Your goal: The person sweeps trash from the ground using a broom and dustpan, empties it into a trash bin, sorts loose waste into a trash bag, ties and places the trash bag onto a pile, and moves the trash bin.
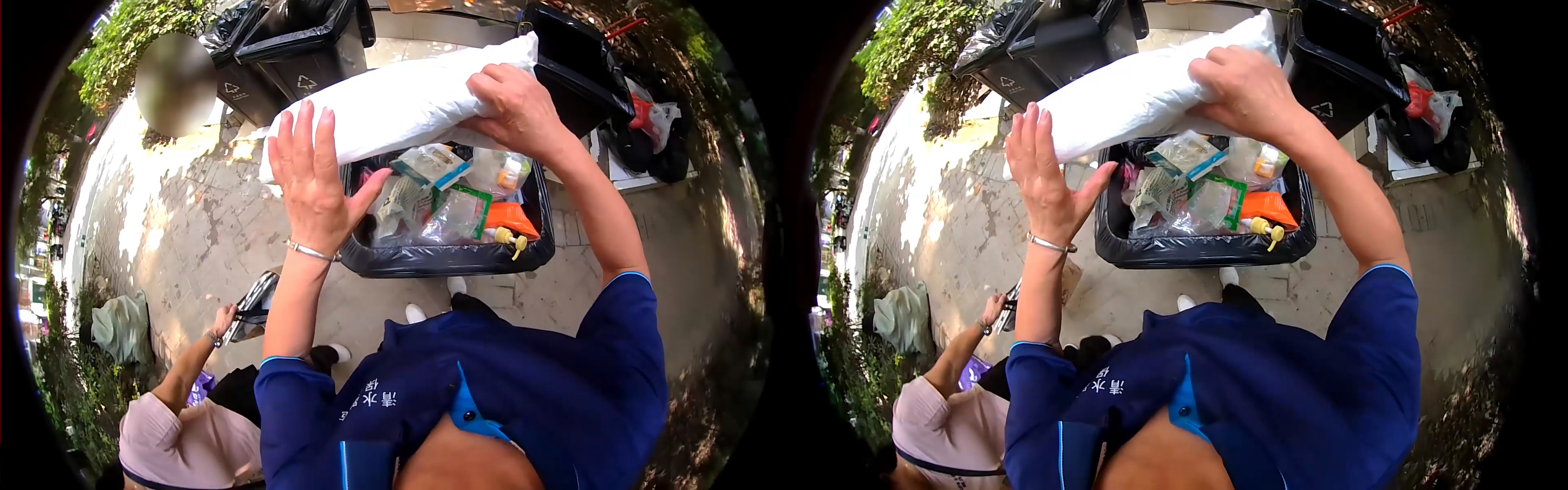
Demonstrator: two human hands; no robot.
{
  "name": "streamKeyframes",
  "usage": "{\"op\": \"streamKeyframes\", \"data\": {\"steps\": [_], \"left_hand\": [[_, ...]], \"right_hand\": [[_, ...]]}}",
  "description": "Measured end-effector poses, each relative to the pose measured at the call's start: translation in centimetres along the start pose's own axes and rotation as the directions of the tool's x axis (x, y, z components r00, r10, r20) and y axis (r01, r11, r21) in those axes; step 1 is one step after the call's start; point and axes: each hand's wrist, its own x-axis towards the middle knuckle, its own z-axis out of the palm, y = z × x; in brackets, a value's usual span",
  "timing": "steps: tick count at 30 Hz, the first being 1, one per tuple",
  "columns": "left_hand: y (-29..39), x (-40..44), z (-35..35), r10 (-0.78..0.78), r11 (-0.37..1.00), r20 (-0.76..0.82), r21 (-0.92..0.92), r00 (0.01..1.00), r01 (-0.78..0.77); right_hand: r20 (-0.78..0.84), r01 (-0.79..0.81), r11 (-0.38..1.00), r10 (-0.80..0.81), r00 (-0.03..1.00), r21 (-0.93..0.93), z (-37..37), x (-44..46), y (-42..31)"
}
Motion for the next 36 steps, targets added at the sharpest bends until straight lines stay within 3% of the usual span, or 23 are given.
{"op": "streamKeyframes", "data": {"steps": [2,4,6,7,9,12,13,16,18,20,21,22,23,24,25,26,28,30,31,33,34,35,36], "left_hand": [[0.5,0.0,1.6,-0.011,1.000,0.197,-0.024,0.980,0.016],[1.0,-1.7,4.1,0.008,0.976,0.500,-0.192,0.866,0.101],[1.7,-4.4,6.8,0.012,0.957,0.659,-0.226,0.752,0.183],[1.8,-5.8,7.9,0.006,0.956,0.740,-0.203,0.673,0.214],[2.2,-7.3,9.8,0.022,0.938,0.834,-0.209,0.552,0.278],[3.9,-6.6,10.4,0.023,0.945,0.911,-0.154,0.412,0.289],[4.1,-6.3,10.8,0.008,0.952,0.939,-0.113,0.344,0.286],[3.6,-7.0,12.8,0.064,0.933,0.933,-0.182,0.353,0.312],[3.2,-9.0,15.2,0.082,0.942,0.949,-0.174,0.305,0.287],[3.2,-13.7,19.7,-0.011,0.960,0.978,-0.048,0.209,0.276],[3.2,-16.8,21.4,-0.088,0.923,0.987,0.030,0.133,0.385],[2.2,-19.2,22.0,0.138,0.973,0.935,-0.189,0.325,0.129],[1.4,-16.5,22.2,0.198,0.968,0.979,-0.204,0.050,0.146],[1.1,-14.8,21.3,0.261,0.959,0.929,-0.219,-0.263,0.178],[0.9,-15.1,21.2,0.264,0.958,0.918,-0.215,-0.295,0.189],[0.3,-14.3,22.3,0.304,0.947,0.909,-0.256,-0.286,0.194],[0.0,-14.3,23.0,0.356,0.930,0.899,-0.314,-0.255,0.192],[0.9,-14.2,23.2,0.291,0.955,0.894,-0.248,-0.341,0.164],[1.0,-14.2,23.1,0.293,0.953,0.889,-0.243,-0.353,0.180],[1.2,-14.4,22.8,0.289,0.954,0.883,-0.235,-0.371,0.187],[0.9,-14.6,22.8,0.245,0.952,0.902,-0.154,-0.355,0.266],[0.7,-14.8,22.5,0.195,0.937,0.920,-0.072,-0.341,0.342],[0.7,-15.0,22.1,0.187,0.939,0.930,-0.074,-0.318,0.336]], "right_hand": [[0.094,-0.052,0.998,0.055,0.994,-0.032,0.8,-3.2,-1.0],[0.255,-0.128,0.985,0.095,0.962,0.118,3.5,-7.6,-1.7],[0.710,-0.485,0.786,0.084,0.699,0.383,4.2,-9.9,-2.0],[0.716,-0.489,0.786,0.087,0.693,0.378,3.8,-9.7,-1.6],[0.820,-0.640,0.696,0.128,0.557,0.325,2.9,-9.3,-0.9],[0.913,-0.717,0.661,0.117,0.390,0.222,4.9,-11.3,0.0],[0.919,-0.724,0.653,0.108,0.379,0.222,5.8,-11.5,0.2],[0.920,-0.749,0.618,0.101,0.379,0.241,8.3,-12.4,0.1],[0.883,-0.768,0.550,0.108,0.456,0.329,11.2,-14.0,-0.1],[0.861,-0.639,0.697,0.062,0.505,0.325,16.2,-17.8,-3.0],[0.800,-0.523,0.732,-0.048,0.599,0.435,18.9,-19.0,-3.8],[0.720,-0.389,0.748,-0.166,0.674,0.537,20.8,-19.3,-3.4],[0.717,-0.383,0.747,-0.176,0.675,0.544,21.4,-18.9,-2.1],[0.768,-0.540,0.581,-0.262,0.584,0.609,21.5,-19.5,-2.6],[0.785,-0.680,0.396,-0.367,0.499,0.618,21.4,-19.7,-3.0],[0.779,-0.672,0.398,-0.373,0.503,0.624,20.6,-17.7,-2.1],[0.826,-0.892,0.360,-0.562,0.026,0.273,17.5,-13.8,-1.8],[0.504,-0.772,-0.025,-0.744,0.439,0.636,13.4,-11.6,-0.2],[0.501,-0.766,-0.021,-0.745,0.441,0.643,11.2,-9.4,2.3],[0.617,-0.824,-0.252,-0.562,0.551,0.507,8.9,-4.9,9.1],[0.707,-0.700,-0.259,-0.080,0.703,0.666,10.8,-4.6,12.4],[0.507,-0.602,0.127,0.421,0.752,0.788,14.7,-4.7,16.8],[0.255,-0.720,0.538,0.694,0.674,0.438,17.4,-4.9,21.2]]}}
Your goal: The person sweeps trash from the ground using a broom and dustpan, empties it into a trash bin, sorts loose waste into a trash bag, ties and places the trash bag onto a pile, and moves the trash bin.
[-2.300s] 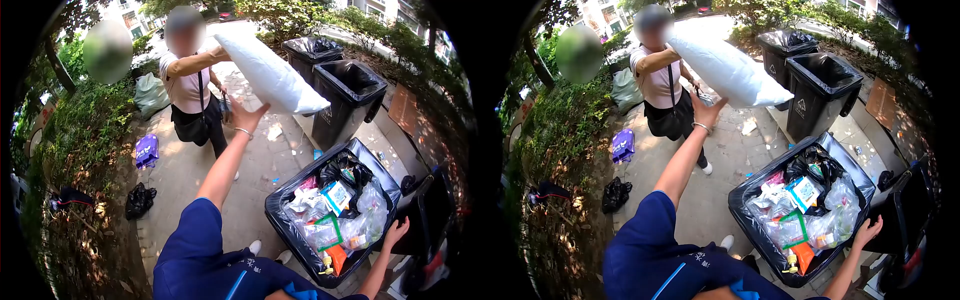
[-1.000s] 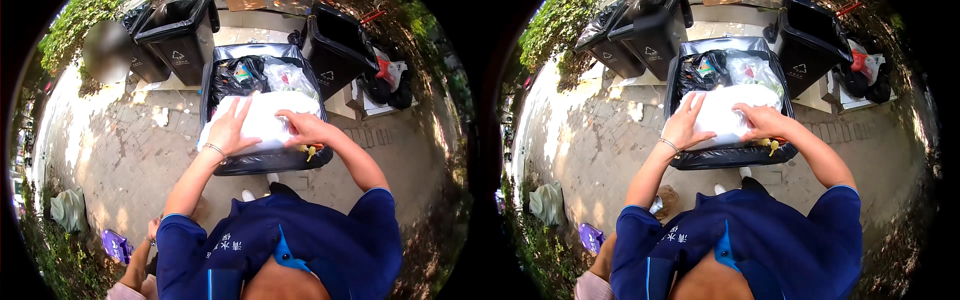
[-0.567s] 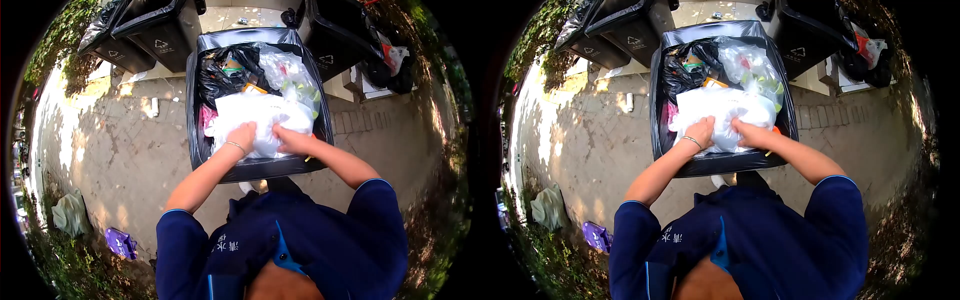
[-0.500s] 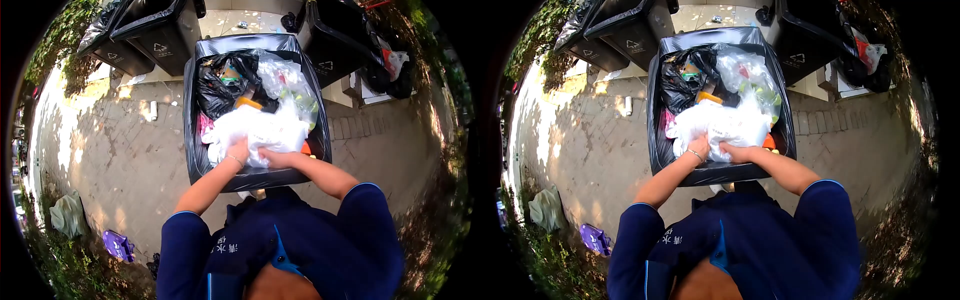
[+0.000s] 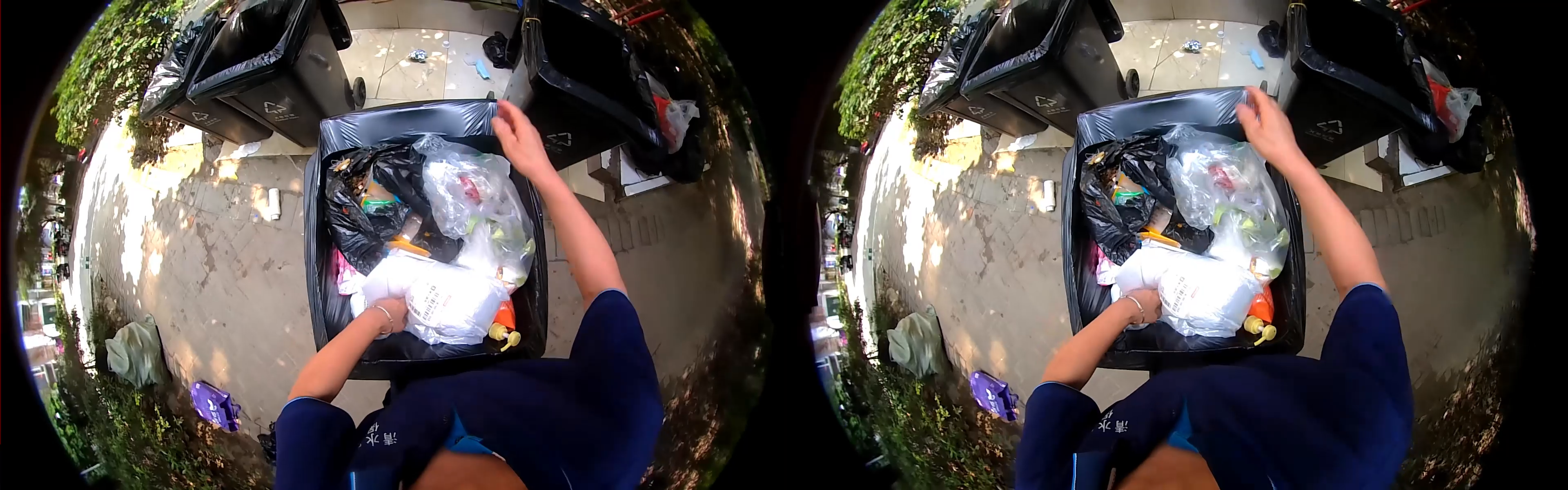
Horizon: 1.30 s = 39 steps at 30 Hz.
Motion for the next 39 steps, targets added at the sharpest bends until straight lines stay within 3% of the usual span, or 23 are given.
{"op": "streamKeyframes", "data": {"steps": [1,3,4,5,6,9,12,14,15,18,20,21,22,24,27,28,29,30,33,34,36,38,39], "left_hand": [[-0.2,-0.1,0.8,-0.006,1.000,-0.034,0.009,0.999,0.007],[0.1,-0.8,1.0,-0.008,1.000,-0.081,0.001,0.997,0.008],[0.8,-2.3,-0.2,-0.017,1.000,-0.096,-0.017,0.995,0.015],[2.0,-3.8,-2.1,0.011,0.999,-0.023,0.049,1.000,-0.009],[1.5,-4.3,-0.9,-0.068,0.992,-0.198,-0.116,0.978,0.045],[1.5,-6.8,-0.2,-0.150,0.955,-0.421,-0.297,0.895,0.020],[1.9,-8.9,0.3,-0.273,0.909,-0.582,-0.416,0.766,0.008],[0.9,-9.0,1.9,-0.122,0.980,-0.863,-0.182,0.491,-0.076],[0.6,-9.4,2.6,-0.148,0.976,-0.860,-0.205,0.488,-0.067],[1.1,-9.8,3.8,-0.415,0.874,-0.822,-0.479,0.390,-0.081],[1.1,-9.8,3.8,-0.418,0.867,-0.821,-0.488,0.389,-0.099],[1.3,-10.2,3.6,-0.423,0.855,-0.805,-0.507,0.416,-0.112],[1.4,-10.5,3.3,-0.425,0.842,-0.788,-0.524,0.445,-0.126],[1.5,-10.5,3.6,-0.414,0.835,-0.796,-0.525,0.442,-0.163],[0.4,-9.8,3.9,-0.211,0.924,-0.911,-0.304,0.353,-0.231],[-0.1,-10.1,3.0,-0.208,0.926,-0.918,-0.295,0.337,-0.234],[-0.7,-10.6,1.2,-0.138,0.950,-0.948,-0.209,0.286,-0.233],[-1.5,-11.0,-0.5,-0.063,0.964,-0.968,-0.123,0.244,-0.236],[-6.3,-9.9,-8.0,-0.160,0.969,-0.986,-0.150,-0.035,-0.197],[-8.6,-8.3,-10.6,-0.202,0.969,-0.968,-0.175,-0.151,-0.177],[-13.7,-3.9,-15.4,-0.308,0.951,-0.922,-0.303,-0.233,-0.059],[-16.5,-0.7,-20.1,-0.492,0.867,-0.870,-0.494,0.047,-0.073],[-17.5,0.5,-22.3,-0.503,0.834,-0.820,-0.544,0.274,-0.096]], "right_hand": [[-0.194,-0.056,0.929,-0.017,0.981,-0.365,0.3,2.7,3.6],[0.109,-0.373,0.879,0.420,0.901,-0.298,0.9,7.2,9.5],[0.084,-0.507,0.862,0.507,0.858,-0.022,2.1,7.6,10.5],[0.126,-0.485,0.868,0.496,0.859,-0.106,2.3,8.6,11.4],[0.067,-0.373,0.928,0.373,0.926,-0.004,3.7,9.3,14.6],[0.180,-0.526,0.798,0.494,0.851,0.295,3.3,9.4,12.1],[0.530,-0.786,0.372,0.588,0.611,0.493,3.9,10.6,14.8],[0.672,-0.819,0.221,0.480,0.564,0.530,3.4,10.4,12.6],[0.675,-0.813,0.238,0.461,0.576,0.532,3.7,11.2,14.4],[0.567,-0.720,0.245,0.475,0.673,0.649,6.2,12.9,18.8],[0.024,-0.303,0.568,0.445,0.895,0.765,6.2,12.2,17.1],[-0.185,-0.147,0.660,0.405,0.895,0.737,6.2,11.8,15.3],[-0.188,-0.144,0.668,0.399,0.897,0.730,4.9,10.6,10.7],[-0.177,-0.001,0.817,0.126,0.976,0.577,2.1,8.2,4.2],[0.269,-0.053,0.958,-0.026,0.963,0.281,1.6,4.4,0.6],[0.414,-0.073,0.992,0.022,0.910,0.107,1.1,2.2,0.0],[0.550,-0.137,0.981,0.041,0.834,0.135,1.1,-0.2,-0.1],[0.613,0.036,0.992,-0.103,0.783,0.121,1.4,-2.8,-0.5],[0.567,0.140,0.971,-0.007,0.824,-0.192,2.3,-9.5,-4.5],[0.460,0.293,0.950,-0.216,0.861,-0.103,2.7,-10.4,-4.3],[0.409,0.245,0.946,-0.143,0.901,-0.210,2.0,-11.9,-6.1],[0.338,0.197,0.956,-0.115,0.934,-0.219,1.4,-13.6,-6.4],[0.316,0.195,0.958,-0.123,0.941,-0.209,0.7,-14.4,-6.7]]}}
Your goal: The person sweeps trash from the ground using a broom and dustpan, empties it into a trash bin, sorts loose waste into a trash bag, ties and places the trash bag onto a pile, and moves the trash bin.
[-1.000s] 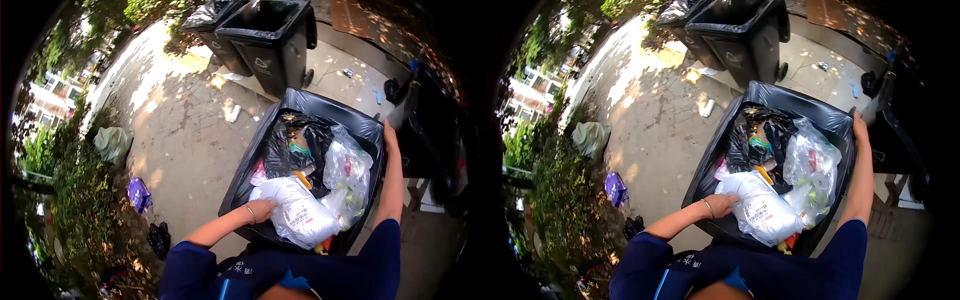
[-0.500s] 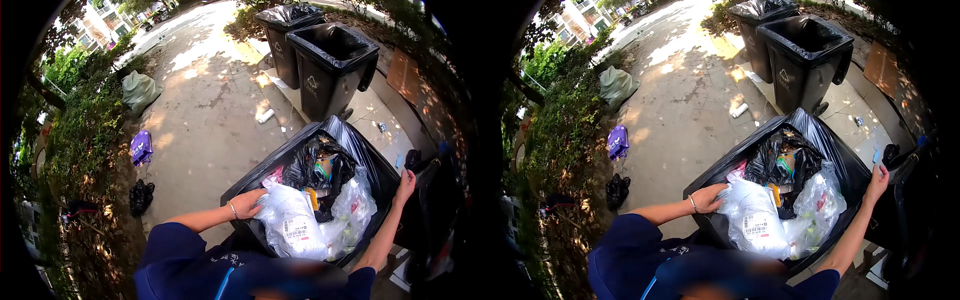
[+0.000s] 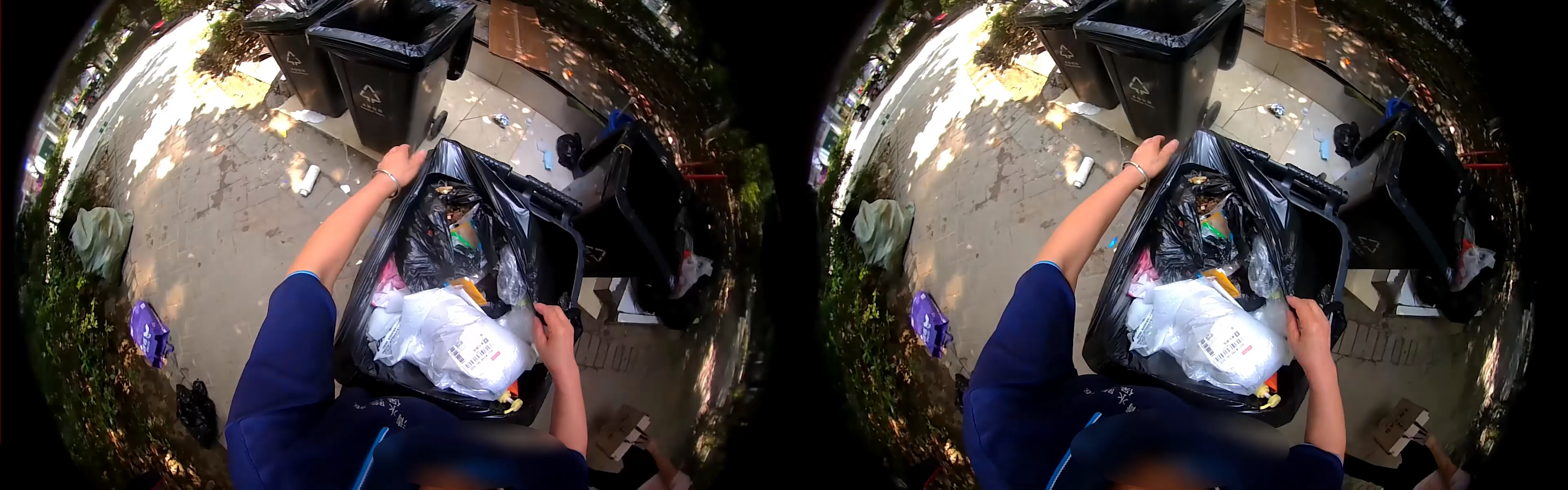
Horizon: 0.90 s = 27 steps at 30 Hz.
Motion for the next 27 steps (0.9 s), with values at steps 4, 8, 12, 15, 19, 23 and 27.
{"op": "streamKeyframes", "data": {"steps": [4,8,12,15,19,23,27], "left_hand": [[0.4,5.2,4.1,0.040,0.999,0.264,-0.025,0.964,-0.034],[0.4,6.2,4.2,-0.287,0.799,0.423,-0.388,0.859,0.459],[-2.8,10.2,6.2,-0.250,0.710,0.554,-0.453,0.794,0.540],[-4.1,12.5,7.2,-0.278,0.788,0.547,-0.341,0.790,0.513],[-2.3,10.6,6.7,-0.338,0.930,0.146,-0.102,0.930,0.354],[-3.1,9.2,6.4,-0.120,0.984,-0.171,-0.153,0.978,0.094],[3.1,0.0,1.3,0.344,0.899,-0.119,-0.243,0.931,-0.364]], "right_hand": [[-0.275,-0.179,0.980,0.150,0.950,-0.084,-1.2,-4.8,-0.6],[-0.481,-0.558,0.821,0.445,0.756,-0.118,0.4,-12.3,2.2],[-0.266,-0.807,0.467,0.881,0.391,0.361,5.8,-18.7,5.5],[0.155,-0.559,0.055,0.934,0.321,0.828,6.3,-18.9,5.6],[-0.078,-0.722,0.359,0.917,0.392,0.591,5.7,-18.5,5.2],[-0.127,-0.792,0.334,0.941,0.314,0.512,6.0,-18.4,5.5],[-0.240,-0.778,0.394,0.919,0.314,0.490,7.3,-18.8,6.9]]}}
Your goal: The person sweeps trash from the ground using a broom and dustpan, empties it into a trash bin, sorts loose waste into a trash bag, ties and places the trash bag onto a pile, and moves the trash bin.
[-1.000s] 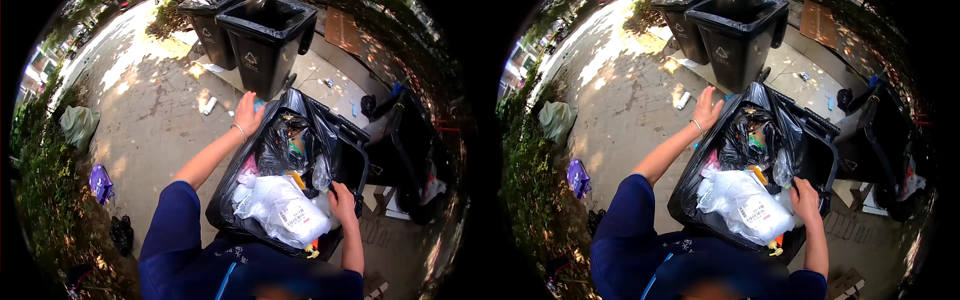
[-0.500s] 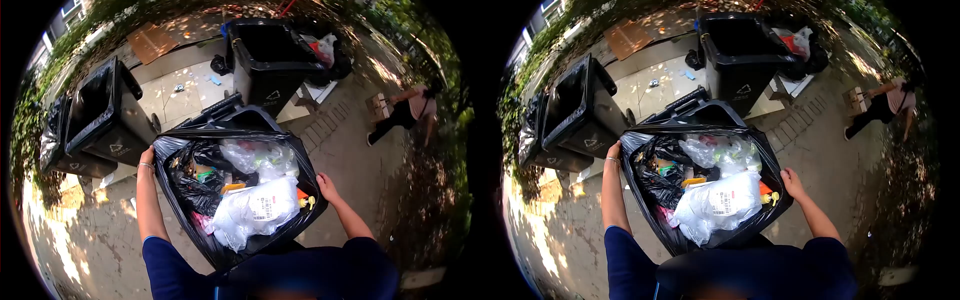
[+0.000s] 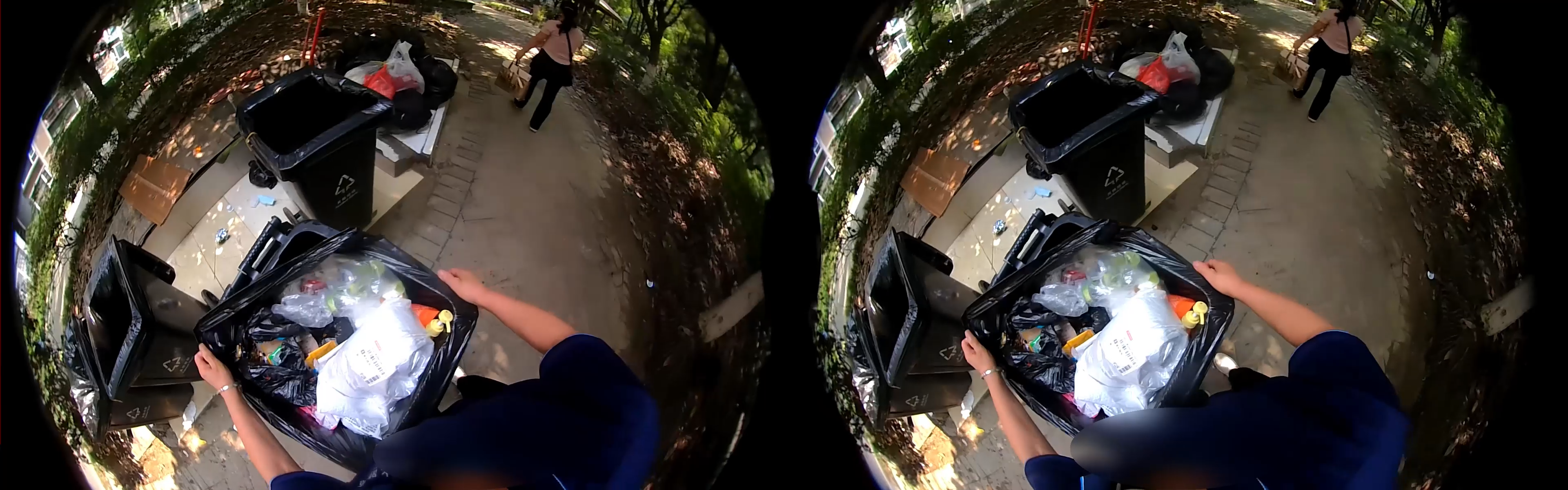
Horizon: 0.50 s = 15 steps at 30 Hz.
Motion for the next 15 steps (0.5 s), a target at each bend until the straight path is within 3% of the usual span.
{"op": "streamKeyframes", "data": {"steps": [1,2,3,4,6,8,9,10,12,14,15], "left_hand": [[1.6,-2.2,-0.4,0.199,0.979,0.028,0.049,0.980,-0.200],[3.4,-4.8,-0.8,0.385,0.917,0.056,0.094,0.921,-0.389],[5.8,-7.6,-1.8,0.482,0.863,0.108,0.112,0.870,-0.492],[7.5,-9.9,-2.7,0.571,0.797,0.161,0.128,0.805,-0.590],[6.7,-13.7,-4.4,0.482,0.832,0.315,0.127,0.818,-0.540],[6.6,-17.1,-6.4,0.333,0.872,0.331,0.247,0.883,-0.422],[8.0,-18.9,-7.2,0.104,0.990,0.193,0.073,0.976,-0.120],[8.8,-20.5,-7.9,-0.168,0.973,0.109,-0.141,0.980,0.182],[4.8,-23.4,-9.7,-0.186,0.945,-0.183,-0.302,0.965,0.125],[-2.0,-27.4,-10.8,-0.606,0.745,-0.283,-0.529,0.744,0.406],[-8.2,-30.8,-11.9,-0.808,0.492,-0.110,-0.667,0.579,0.559]], "right_hand": [[-0.013,-0.008,1.000,0.008,1.000,0.010,0.2,0.0,0.4],[0.252,-0.194,0.899,0.098,0.963,0.393,0.4,0.1,0.7],[0.513,-0.426,0.636,0.055,0.857,0.644,0.3,0.3,0.7],[0.673,-0.607,0.466,0.032,0.739,0.644,0.2,0.1,0.5],[0.771,-0.706,0.353,-0.074,0.633,0.614,0.9,-0.1,1.6],[0.747,-0.686,0.328,-0.105,0.657,0.650,0.1,-1.0,0.7],[0.766,-0.728,0.242,-0.148,0.626,0.642,0.4,-0.5,1.6],[0.767,-0.730,0.241,-0.152,0.623,0.640,0.7,-0.2,2.2],[0.802,-0.778,0.196,-0.175,0.571,0.597,1.2,0.2,2.9],[0.825,-0.805,0.185,-0.163,0.541,0.564,0.8,-0.2,2.6],[0.804,-0.785,0.180,-0.187,0.564,0.593,1.6,0.3,3.4]]}}
